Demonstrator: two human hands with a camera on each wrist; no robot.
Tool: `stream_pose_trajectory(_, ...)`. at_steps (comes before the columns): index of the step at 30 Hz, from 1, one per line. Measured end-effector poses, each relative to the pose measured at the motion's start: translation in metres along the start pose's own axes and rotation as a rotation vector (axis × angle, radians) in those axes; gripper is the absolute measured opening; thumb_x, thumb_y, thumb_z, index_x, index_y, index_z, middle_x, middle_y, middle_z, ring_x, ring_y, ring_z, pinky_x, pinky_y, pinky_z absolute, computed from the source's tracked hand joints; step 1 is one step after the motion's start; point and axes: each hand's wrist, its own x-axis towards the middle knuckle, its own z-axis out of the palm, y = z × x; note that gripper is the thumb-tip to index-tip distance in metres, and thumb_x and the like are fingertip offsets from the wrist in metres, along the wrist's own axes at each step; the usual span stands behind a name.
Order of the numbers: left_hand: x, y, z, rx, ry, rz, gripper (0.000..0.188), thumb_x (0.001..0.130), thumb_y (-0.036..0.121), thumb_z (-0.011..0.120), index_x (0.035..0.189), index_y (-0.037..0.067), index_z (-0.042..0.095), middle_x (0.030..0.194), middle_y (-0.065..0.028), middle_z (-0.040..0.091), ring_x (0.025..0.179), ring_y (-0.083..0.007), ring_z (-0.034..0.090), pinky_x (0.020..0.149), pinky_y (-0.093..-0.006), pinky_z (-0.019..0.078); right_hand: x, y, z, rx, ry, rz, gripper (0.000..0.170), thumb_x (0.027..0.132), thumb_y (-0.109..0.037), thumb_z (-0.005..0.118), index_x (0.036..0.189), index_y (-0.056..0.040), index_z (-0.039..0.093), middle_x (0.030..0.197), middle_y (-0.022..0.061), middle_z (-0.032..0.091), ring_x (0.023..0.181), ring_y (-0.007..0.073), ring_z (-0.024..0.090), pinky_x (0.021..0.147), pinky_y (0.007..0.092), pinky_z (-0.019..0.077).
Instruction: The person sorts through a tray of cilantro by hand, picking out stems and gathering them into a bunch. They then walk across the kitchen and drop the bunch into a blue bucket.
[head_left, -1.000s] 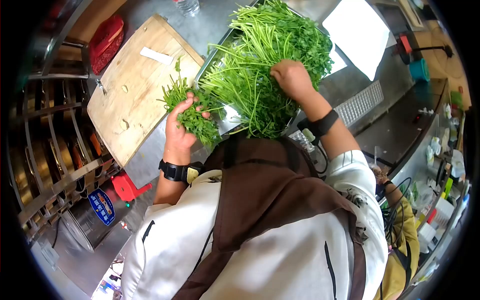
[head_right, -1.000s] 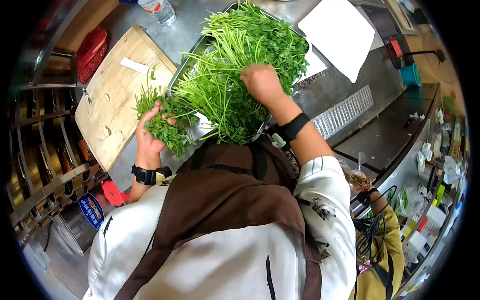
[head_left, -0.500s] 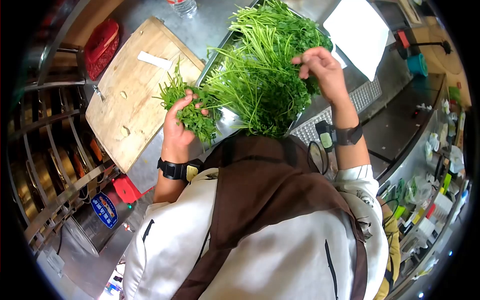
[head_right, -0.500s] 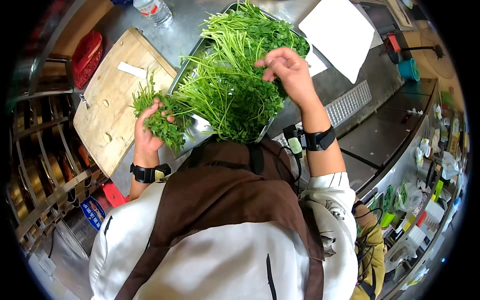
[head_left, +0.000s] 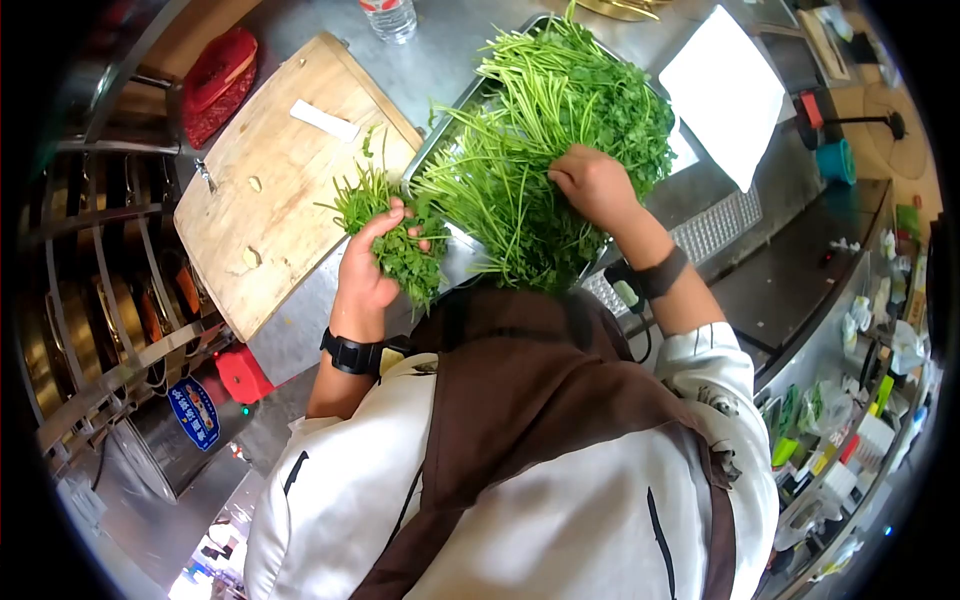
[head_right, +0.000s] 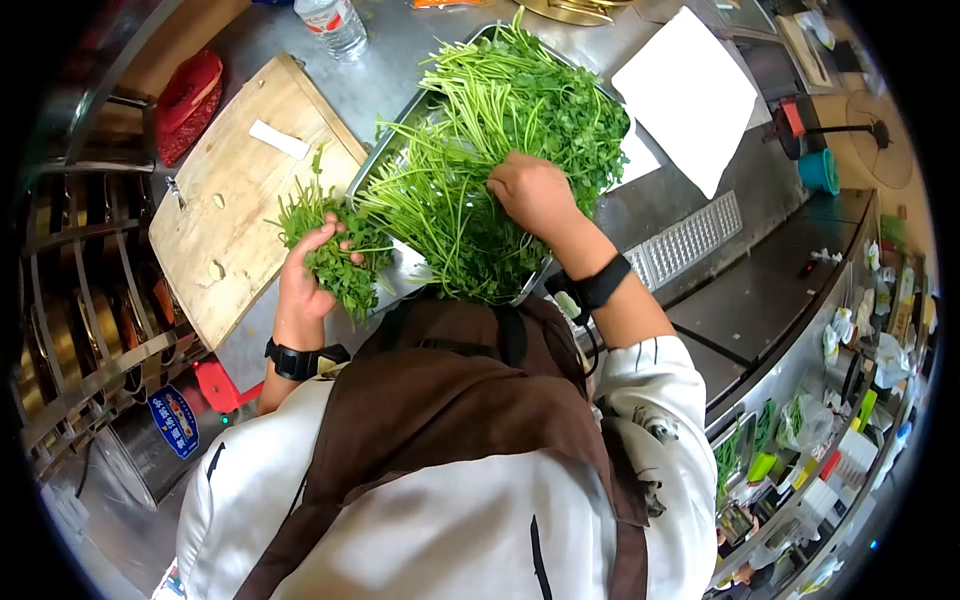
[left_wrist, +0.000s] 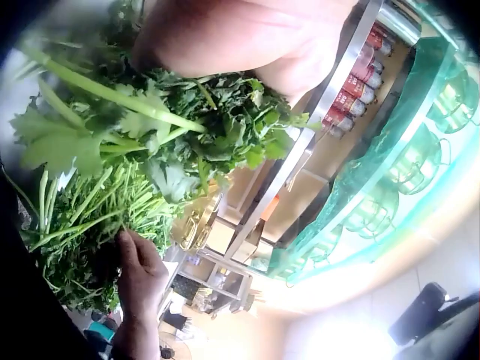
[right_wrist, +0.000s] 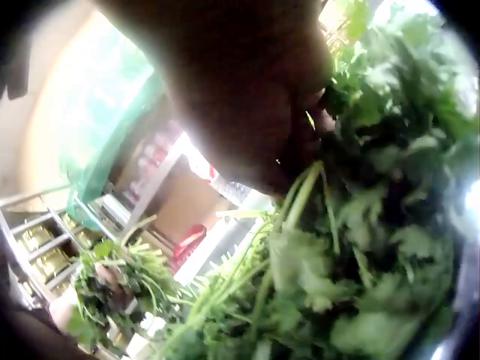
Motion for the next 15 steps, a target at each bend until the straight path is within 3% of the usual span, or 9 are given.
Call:
stream_pose_trajectory(3, -0.003, -0.001, -0.004, -0.001, 0.014, 0.000, 0.025, 0.076, 0.009, 0.061, 0.100, 0.006, 0.057, 0.088, -0.0051, 0.055, 0.075, -0.0179, 0.051, 0.064, -0.0339, 0.0465, -0.001, -0.003, -0.018, 0.238, 0.170, 0.082, 0.010, 0.078, -0.014, 0.062, 0.076, -0.0039, 0.063, 0.071, 0.0103, 0.058, 0.064, 0.0276, 0.058, 0.059, 0.0345, 0.0470)
stream_pose_trajectory(5, -0.002, -0.002, -0.004, -0.004, 0.020, 0.003, 0.025, 0.076, 0.009, 0.061, 0.100, 0.006, 0.057, 0.088, -0.0051, 0.056, 0.074, -0.0179, 0.052, 0.064, -0.0340, 0.0468, -0.002, -0.001, -0.032, 0.488, 0.046, 0.303, 0.017, 0.081, -0.017, 0.063, 0.073, -0.0016, 0.063, 0.067, 0.0103, 0.057, 0.058, 0.0232, 0.055, 0.056, 0.0315, 0.0453)
stream_pose_trajectory(6, -0.001, -0.003, -0.004, 0.005, 0.035, 0.000, 0.025, 0.076, 0.009, 0.061, 0.100, 0.006, 0.057, 0.088, -0.0051, 0.056, 0.074, -0.0178, 0.052, 0.064, -0.0341, 0.0469, -0.003, 0.000, -0.038, 0.506, -0.142, 0.404, 0.023, 0.082, -0.019, 0.063, 0.070, 0.0001, 0.063, 0.062, 0.0094, 0.055, 0.054, 0.0203, 0.052, 0.053, 0.0300, 0.0431)
stream_pose_trajectory(7, -0.001, -0.002, -0.002, 0.015, 0.048, 0.000, 0.025, 0.076, 0.009, 0.061, 0.100, 0.007, 0.057, 0.088, -0.0050, 0.056, 0.073, -0.0178, 0.052, 0.064, -0.0342, 0.0469, -0.003, 0.000, -0.044, 0.501, -0.130, 0.397, 0.023, 0.082, -0.019, 0.063, 0.070, 0.0001, 0.063, 0.062, 0.0094, 0.055, 0.054, 0.0203, 0.052, 0.053, 0.0300, 0.0431)
stream_pose_trajectory(9, -0.001, 0.000, 0.002, 0.012, 0.032, 0.019, 0.025, 0.075, 0.009, 0.061, 0.099, 0.007, 0.056, 0.088, -0.0044, 0.056, 0.073, -0.0174, 0.052, 0.063, -0.0342, 0.0465, 0.002, 0.001, -0.054, 0.694, -0.463, 0.598, 0.022, 0.082, -0.016, 0.063, 0.068, 0.0008, 0.063, 0.059, 0.0083, 0.055, 0.051, 0.0201, 0.051, 0.051, 0.0298, 0.0427)
stream_pose_trajectory(10, 0.001, 0.000, 0.003, -0.003, 0.005, 0.020, 0.024, 0.075, 0.009, 0.062, 0.099, 0.008, 0.056, 0.087, -0.0041, 0.055, 0.073, -0.0170, 0.052, 0.063, -0.0340, 0.0462, 0.002, 0.008, -0.048, 0.652, -0.277, 0.603, 0.014, 0.080, -0.013, 0.063, 0.073, -0.0005, 0.064, 0.064, 0.0077, 0.057, 0.056, 0.0201, 0.054, 0.053, 0.0295, 0.0436)
stream_pose_trajectory(11, 0.001, 0.000, 0.004, -0.019, -0.017, 0.018, 0.024, 0.075, 0.009, 0.062, 0.098, 0.008, 0.056, 0.087, -0.0038, 0.055, 0.073, -0.0167, 0.052, 0.063, -0.0339, 0.0459, 0.005, 0.014, -0.043, 0.646, -0.268, 0.590, 0.014, 0.080, -0.013, 0.063, 0.073, -0.0005, 0.064, 0.064, 0.0077, 0.057, 0.056, 0.0201, 0.054, 0.053, 0.0295, 0.0436)
stream_pose_trajectory(13, 0.000, 0.000, 0.008, -0.017, -0.014, 0.023, 0.023, 0.075, 0.010, 0.062, 0.097, 0.008, 0.056, 0.086, -0.0032, 0.055, 0.073, -0.0161, 0.052, 0.064, -0.0335, 0.0456, 0.007, 0.024, -0.034, 0.392, 0.153, 0.365, 0.008, 0.078, -0.010, 0.064, 0.079, -0.0023, 0.065, 0.073, 0.0097, 0.059, 0.063, 0.0219, 0.057, 0.057, 0.0298, 0.0454)
stream_pose_trajectory(15, -0.001, 0.000, 0.009, -0.005, 0.013, 0.015, 0.023, 0.075, 0.010, 0.062, 0.097, 0.008, 0.055, 0.086, -0.0029, 0.055, 0.073, -0.0160, 0.051, 0.064, -0.0335, 0.0456, 0.012, 0.026, -0.020, 0.328, 0.146, 0.258, 0.009, 0.077, -0.005, 0.060, 0.084, -0.0047, 0.065, 0.078, 0.0112, 0.059, 0.070, 0.0253, 0.059, 0.061, 0.0323, 0.0470)
